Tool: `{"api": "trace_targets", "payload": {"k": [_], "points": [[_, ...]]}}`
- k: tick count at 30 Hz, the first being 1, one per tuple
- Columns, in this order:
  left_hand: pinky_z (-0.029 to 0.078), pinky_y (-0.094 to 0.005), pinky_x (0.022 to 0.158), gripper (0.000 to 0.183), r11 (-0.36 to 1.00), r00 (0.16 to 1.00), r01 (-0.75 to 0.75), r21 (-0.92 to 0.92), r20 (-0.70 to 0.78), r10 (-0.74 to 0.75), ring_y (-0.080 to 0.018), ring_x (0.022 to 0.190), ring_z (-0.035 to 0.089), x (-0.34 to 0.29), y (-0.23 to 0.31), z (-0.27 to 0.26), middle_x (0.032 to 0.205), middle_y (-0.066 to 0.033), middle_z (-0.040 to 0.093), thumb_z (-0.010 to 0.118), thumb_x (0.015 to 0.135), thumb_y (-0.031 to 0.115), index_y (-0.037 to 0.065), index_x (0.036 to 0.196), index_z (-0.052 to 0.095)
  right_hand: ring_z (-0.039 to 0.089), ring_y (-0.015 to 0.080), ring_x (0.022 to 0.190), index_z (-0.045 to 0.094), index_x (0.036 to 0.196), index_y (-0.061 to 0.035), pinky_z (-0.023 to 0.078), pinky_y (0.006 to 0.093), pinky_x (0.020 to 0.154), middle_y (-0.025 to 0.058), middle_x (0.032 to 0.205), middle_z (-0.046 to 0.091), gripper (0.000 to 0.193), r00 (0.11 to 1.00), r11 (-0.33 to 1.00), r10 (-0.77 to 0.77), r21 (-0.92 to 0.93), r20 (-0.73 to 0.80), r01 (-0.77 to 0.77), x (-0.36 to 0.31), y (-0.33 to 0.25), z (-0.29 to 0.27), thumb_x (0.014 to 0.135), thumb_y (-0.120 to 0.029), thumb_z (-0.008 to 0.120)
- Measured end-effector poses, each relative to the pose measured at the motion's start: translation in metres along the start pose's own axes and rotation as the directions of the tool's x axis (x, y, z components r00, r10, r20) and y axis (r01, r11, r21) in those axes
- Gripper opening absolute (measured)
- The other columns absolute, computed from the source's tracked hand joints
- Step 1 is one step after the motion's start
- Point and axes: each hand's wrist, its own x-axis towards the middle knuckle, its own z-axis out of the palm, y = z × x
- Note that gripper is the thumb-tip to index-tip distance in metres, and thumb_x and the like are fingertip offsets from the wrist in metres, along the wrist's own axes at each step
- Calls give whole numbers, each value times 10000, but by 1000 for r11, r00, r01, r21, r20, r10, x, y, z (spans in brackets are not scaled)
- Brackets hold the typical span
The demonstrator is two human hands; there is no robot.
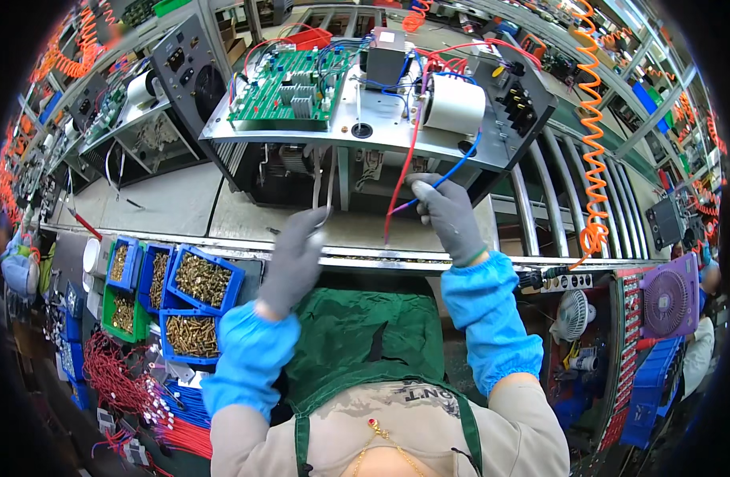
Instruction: The person assembles an electronic device on a workbench, connecting wires to a cylindrical component and circuit boards. They use a soldering iron to secure connections and a power drill to fasten parts inside the device's chassis.
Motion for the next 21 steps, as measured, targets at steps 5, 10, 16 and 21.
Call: {"api": "trace_targets", "payload": {"k": [5, 10, 16, 21], "points": [[462, -264, 707, 316, 971, 997, 27, -238, 71, -10, -105, 798, 546, 63, 8, 68, 954, -66, 620, 555, 899, 193, 24, 1164, 590, 433, 40, 510, 620, 1111, -38, 379, 198, 471, -36, 658, 489, 261, 990, 980, 133, -156, 57, -122, -19, -11, -25, 899, -154, 522], [480, -287, 733, 263, 901, 880, 270, -340, 467, -87, -114, 822, 575, 88, 35, 98, 914, -70, 642, 577, 897, 198, 10, 1077, 613, 480, 47, 535, 619, 1061, -52, 392, 204, 475, -23, 649, 516, 226, 962, 968, 199, -190, 187, -163, -21, 1, -30, 912, -204, 545], [486, -262, 720, 266, 889, 921, 172, -425, 390, 9, -101, 802, 573, 86, 56, 105, 926, -54, 637, 540, 930, 214, 22, 1101, 612, 515, 66, 555, 650, 871, -34, 411, 239, 507, -12, 631, 553, 168, 968, 934, 96, -357, 230, -8, -27, -22, -48, 839, -198, 639], [501, -244, 718, 314, 608, 917, 368, -704, 381, -115, -110, 815, 587, 98, 43, 103, 942, -47, 618, 480, 953, 244, 8, 1128, 591, 521, 46, 559, 671, 890, -26, 405, 234, 490, -19, 617, 570, 167, 955, 923, -271, -314, -124, 221, -20, -81, -69, 853, -184, 632]]}}
